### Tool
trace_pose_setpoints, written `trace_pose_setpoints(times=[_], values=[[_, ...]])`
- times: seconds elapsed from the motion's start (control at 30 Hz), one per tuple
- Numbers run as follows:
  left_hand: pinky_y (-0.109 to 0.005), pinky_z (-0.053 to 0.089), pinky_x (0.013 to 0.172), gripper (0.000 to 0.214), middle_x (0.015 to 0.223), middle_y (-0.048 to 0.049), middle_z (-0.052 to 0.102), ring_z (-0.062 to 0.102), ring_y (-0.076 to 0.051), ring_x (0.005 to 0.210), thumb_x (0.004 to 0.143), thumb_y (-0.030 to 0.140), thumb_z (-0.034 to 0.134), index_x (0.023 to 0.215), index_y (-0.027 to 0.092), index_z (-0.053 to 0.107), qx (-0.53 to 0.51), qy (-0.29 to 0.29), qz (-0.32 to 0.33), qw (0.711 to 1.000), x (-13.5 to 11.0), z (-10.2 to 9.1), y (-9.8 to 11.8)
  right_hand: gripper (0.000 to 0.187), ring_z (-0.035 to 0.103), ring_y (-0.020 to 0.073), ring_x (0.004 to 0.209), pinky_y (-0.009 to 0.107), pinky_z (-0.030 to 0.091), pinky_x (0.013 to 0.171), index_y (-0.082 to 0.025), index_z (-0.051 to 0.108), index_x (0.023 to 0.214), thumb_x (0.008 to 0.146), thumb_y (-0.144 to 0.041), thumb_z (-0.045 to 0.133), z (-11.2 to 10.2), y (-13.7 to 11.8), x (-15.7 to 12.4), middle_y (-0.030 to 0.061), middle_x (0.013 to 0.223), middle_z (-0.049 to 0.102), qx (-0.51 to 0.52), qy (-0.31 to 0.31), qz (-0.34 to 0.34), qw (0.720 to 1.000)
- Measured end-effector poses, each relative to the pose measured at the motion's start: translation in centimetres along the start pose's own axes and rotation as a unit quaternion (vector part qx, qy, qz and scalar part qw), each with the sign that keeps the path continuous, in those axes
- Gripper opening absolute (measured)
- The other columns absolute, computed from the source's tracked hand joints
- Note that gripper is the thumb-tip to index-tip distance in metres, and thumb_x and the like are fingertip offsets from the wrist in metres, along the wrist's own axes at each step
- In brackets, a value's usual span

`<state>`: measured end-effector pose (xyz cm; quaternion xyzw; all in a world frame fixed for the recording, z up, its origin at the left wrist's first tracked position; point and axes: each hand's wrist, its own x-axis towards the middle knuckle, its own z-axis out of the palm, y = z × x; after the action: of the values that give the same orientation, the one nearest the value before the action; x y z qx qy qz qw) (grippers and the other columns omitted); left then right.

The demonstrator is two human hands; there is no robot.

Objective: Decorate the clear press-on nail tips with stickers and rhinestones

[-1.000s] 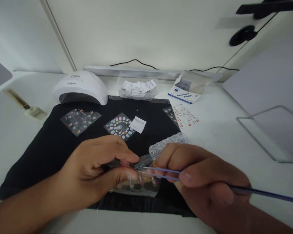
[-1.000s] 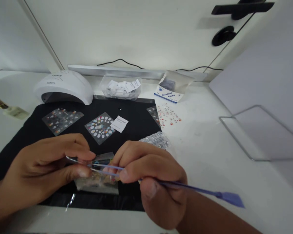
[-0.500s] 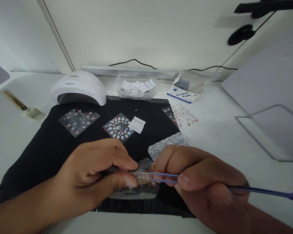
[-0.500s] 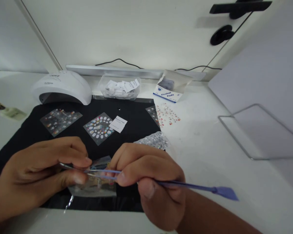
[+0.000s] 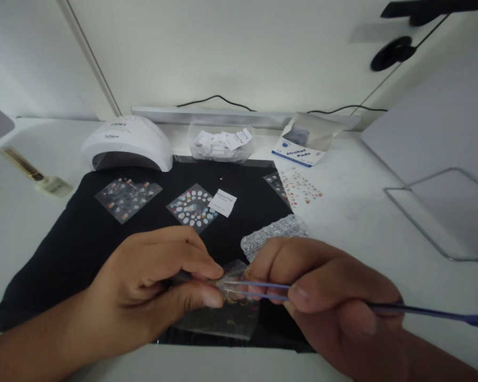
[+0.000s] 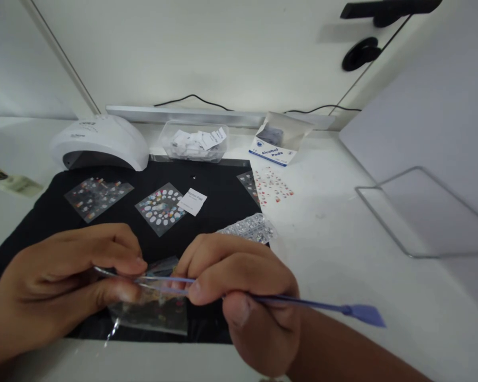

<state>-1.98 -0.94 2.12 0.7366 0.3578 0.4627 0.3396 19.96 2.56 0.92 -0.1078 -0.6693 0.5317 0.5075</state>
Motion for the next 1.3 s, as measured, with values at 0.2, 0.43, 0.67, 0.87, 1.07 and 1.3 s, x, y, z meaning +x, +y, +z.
trace_pose_setpoints(times=[0.2,0.43,0.67,0.87,1.07,1.3], values=[[-0.015,0.054,0.058,0.009,0.08,-0.0013,0.069,0.067,-0.009,0.067,0.087,0.014,0.074,0.095,0.016,0.07,0.006,-0.012,0.017,1.0,0.07,-0.14,-0.11,0.029,0.069,0.0211,0.071,0.036,0.061,0.064,-0.02,0.078,0.11,0.098,-0.033,0.055,-0.14,0.19,0.14,0.0067,0.072,0.064,0.029,-0.012,-0.008,0.999],[-0.012,0.053,0.06,0.009,0.08,0.0002,0.068,0.066,-0.007,0.068,0.087,0.013,0.074,0.094,0.014,0.069,0.004,-0.016,0.016,1.0,-0.18,-0.1,-0.1,0.029,0.069,0.0212,0.07,0.038,0.061,0.065,-0.019,0.078,0.109,0.098,-0.031,0.054,-0.14,0.1,-0.13,0.0072,0.071,0.065,0.033,-0.003,-0.002,0.999],[-0.012,0.053,0.06,0.011,0.08,0.0007,0.068,0.066,-0.007,0.067,0.085,0.011,0.076,0.094,0.014,0.071,-0.005,-0.017,0.0,1.0,0.06,-0.17,0.01,0.029,0.068,0.0204,0.068,0.036,0.06,0.062,-0.019,0.078,0.108,0.099,-0.028,0.053,0.19,0.3,-0.24,0.0061,0.07,0.064,0.028,0.019,-0.002,0.999],[-0.015,0.053,0.06,0.02,0.075,0.0027,0.066,0.065,-0.008,0.065,0.081,0.011,0.079,0.099,0.017,0.075,-0.034,0.004,-0.021,0.999,-0.04,-0.14,0.02,0.028,0.067,0.0204,0.064,0.035,0.058,0.054,-0.018,0.078,0.105,0.099,-0.027,0.052,0.41,0.59,0.01,0.0062,0.069,0.066,0.046,0.039,-0.008,0.998],[-0.015,0.053,0.061,0.026,0.074,0.0035,0.068,0.065,-0.008,0.063,0.078,0.011,0.082,0.102,0.021,0.077,-0.054,0.02,-0.039,0.998,-0.08,-0.08,-0.19,0.027,0.07,0.0217,0.065,0.035,0.058,0.053,-0.022,0.078,0.104,0.099,-0.03,0.052,0.43,0.58,-0.01,0.0051,0.069,0.067,0.053,0.044,0.017,0.997],[-0.013,0.055,0.06,0.026,0.074,0.0036,0.07,0.067,-0.008,0.065,0.079,0.012,0.079,0.101,0.027,0.079,-0.069,0.046,-0.086,0.993,-0.15,-0.25,-0.57,0.028,0.07,0.0215,0.065,0.035,0.059,0.054,-0.023,0.077,0.105,0.1,-0.032,0.051,0.15,0.53,-0.11,0.0047,0.069,0.066,0.049,0.036,0.019,0.998]])
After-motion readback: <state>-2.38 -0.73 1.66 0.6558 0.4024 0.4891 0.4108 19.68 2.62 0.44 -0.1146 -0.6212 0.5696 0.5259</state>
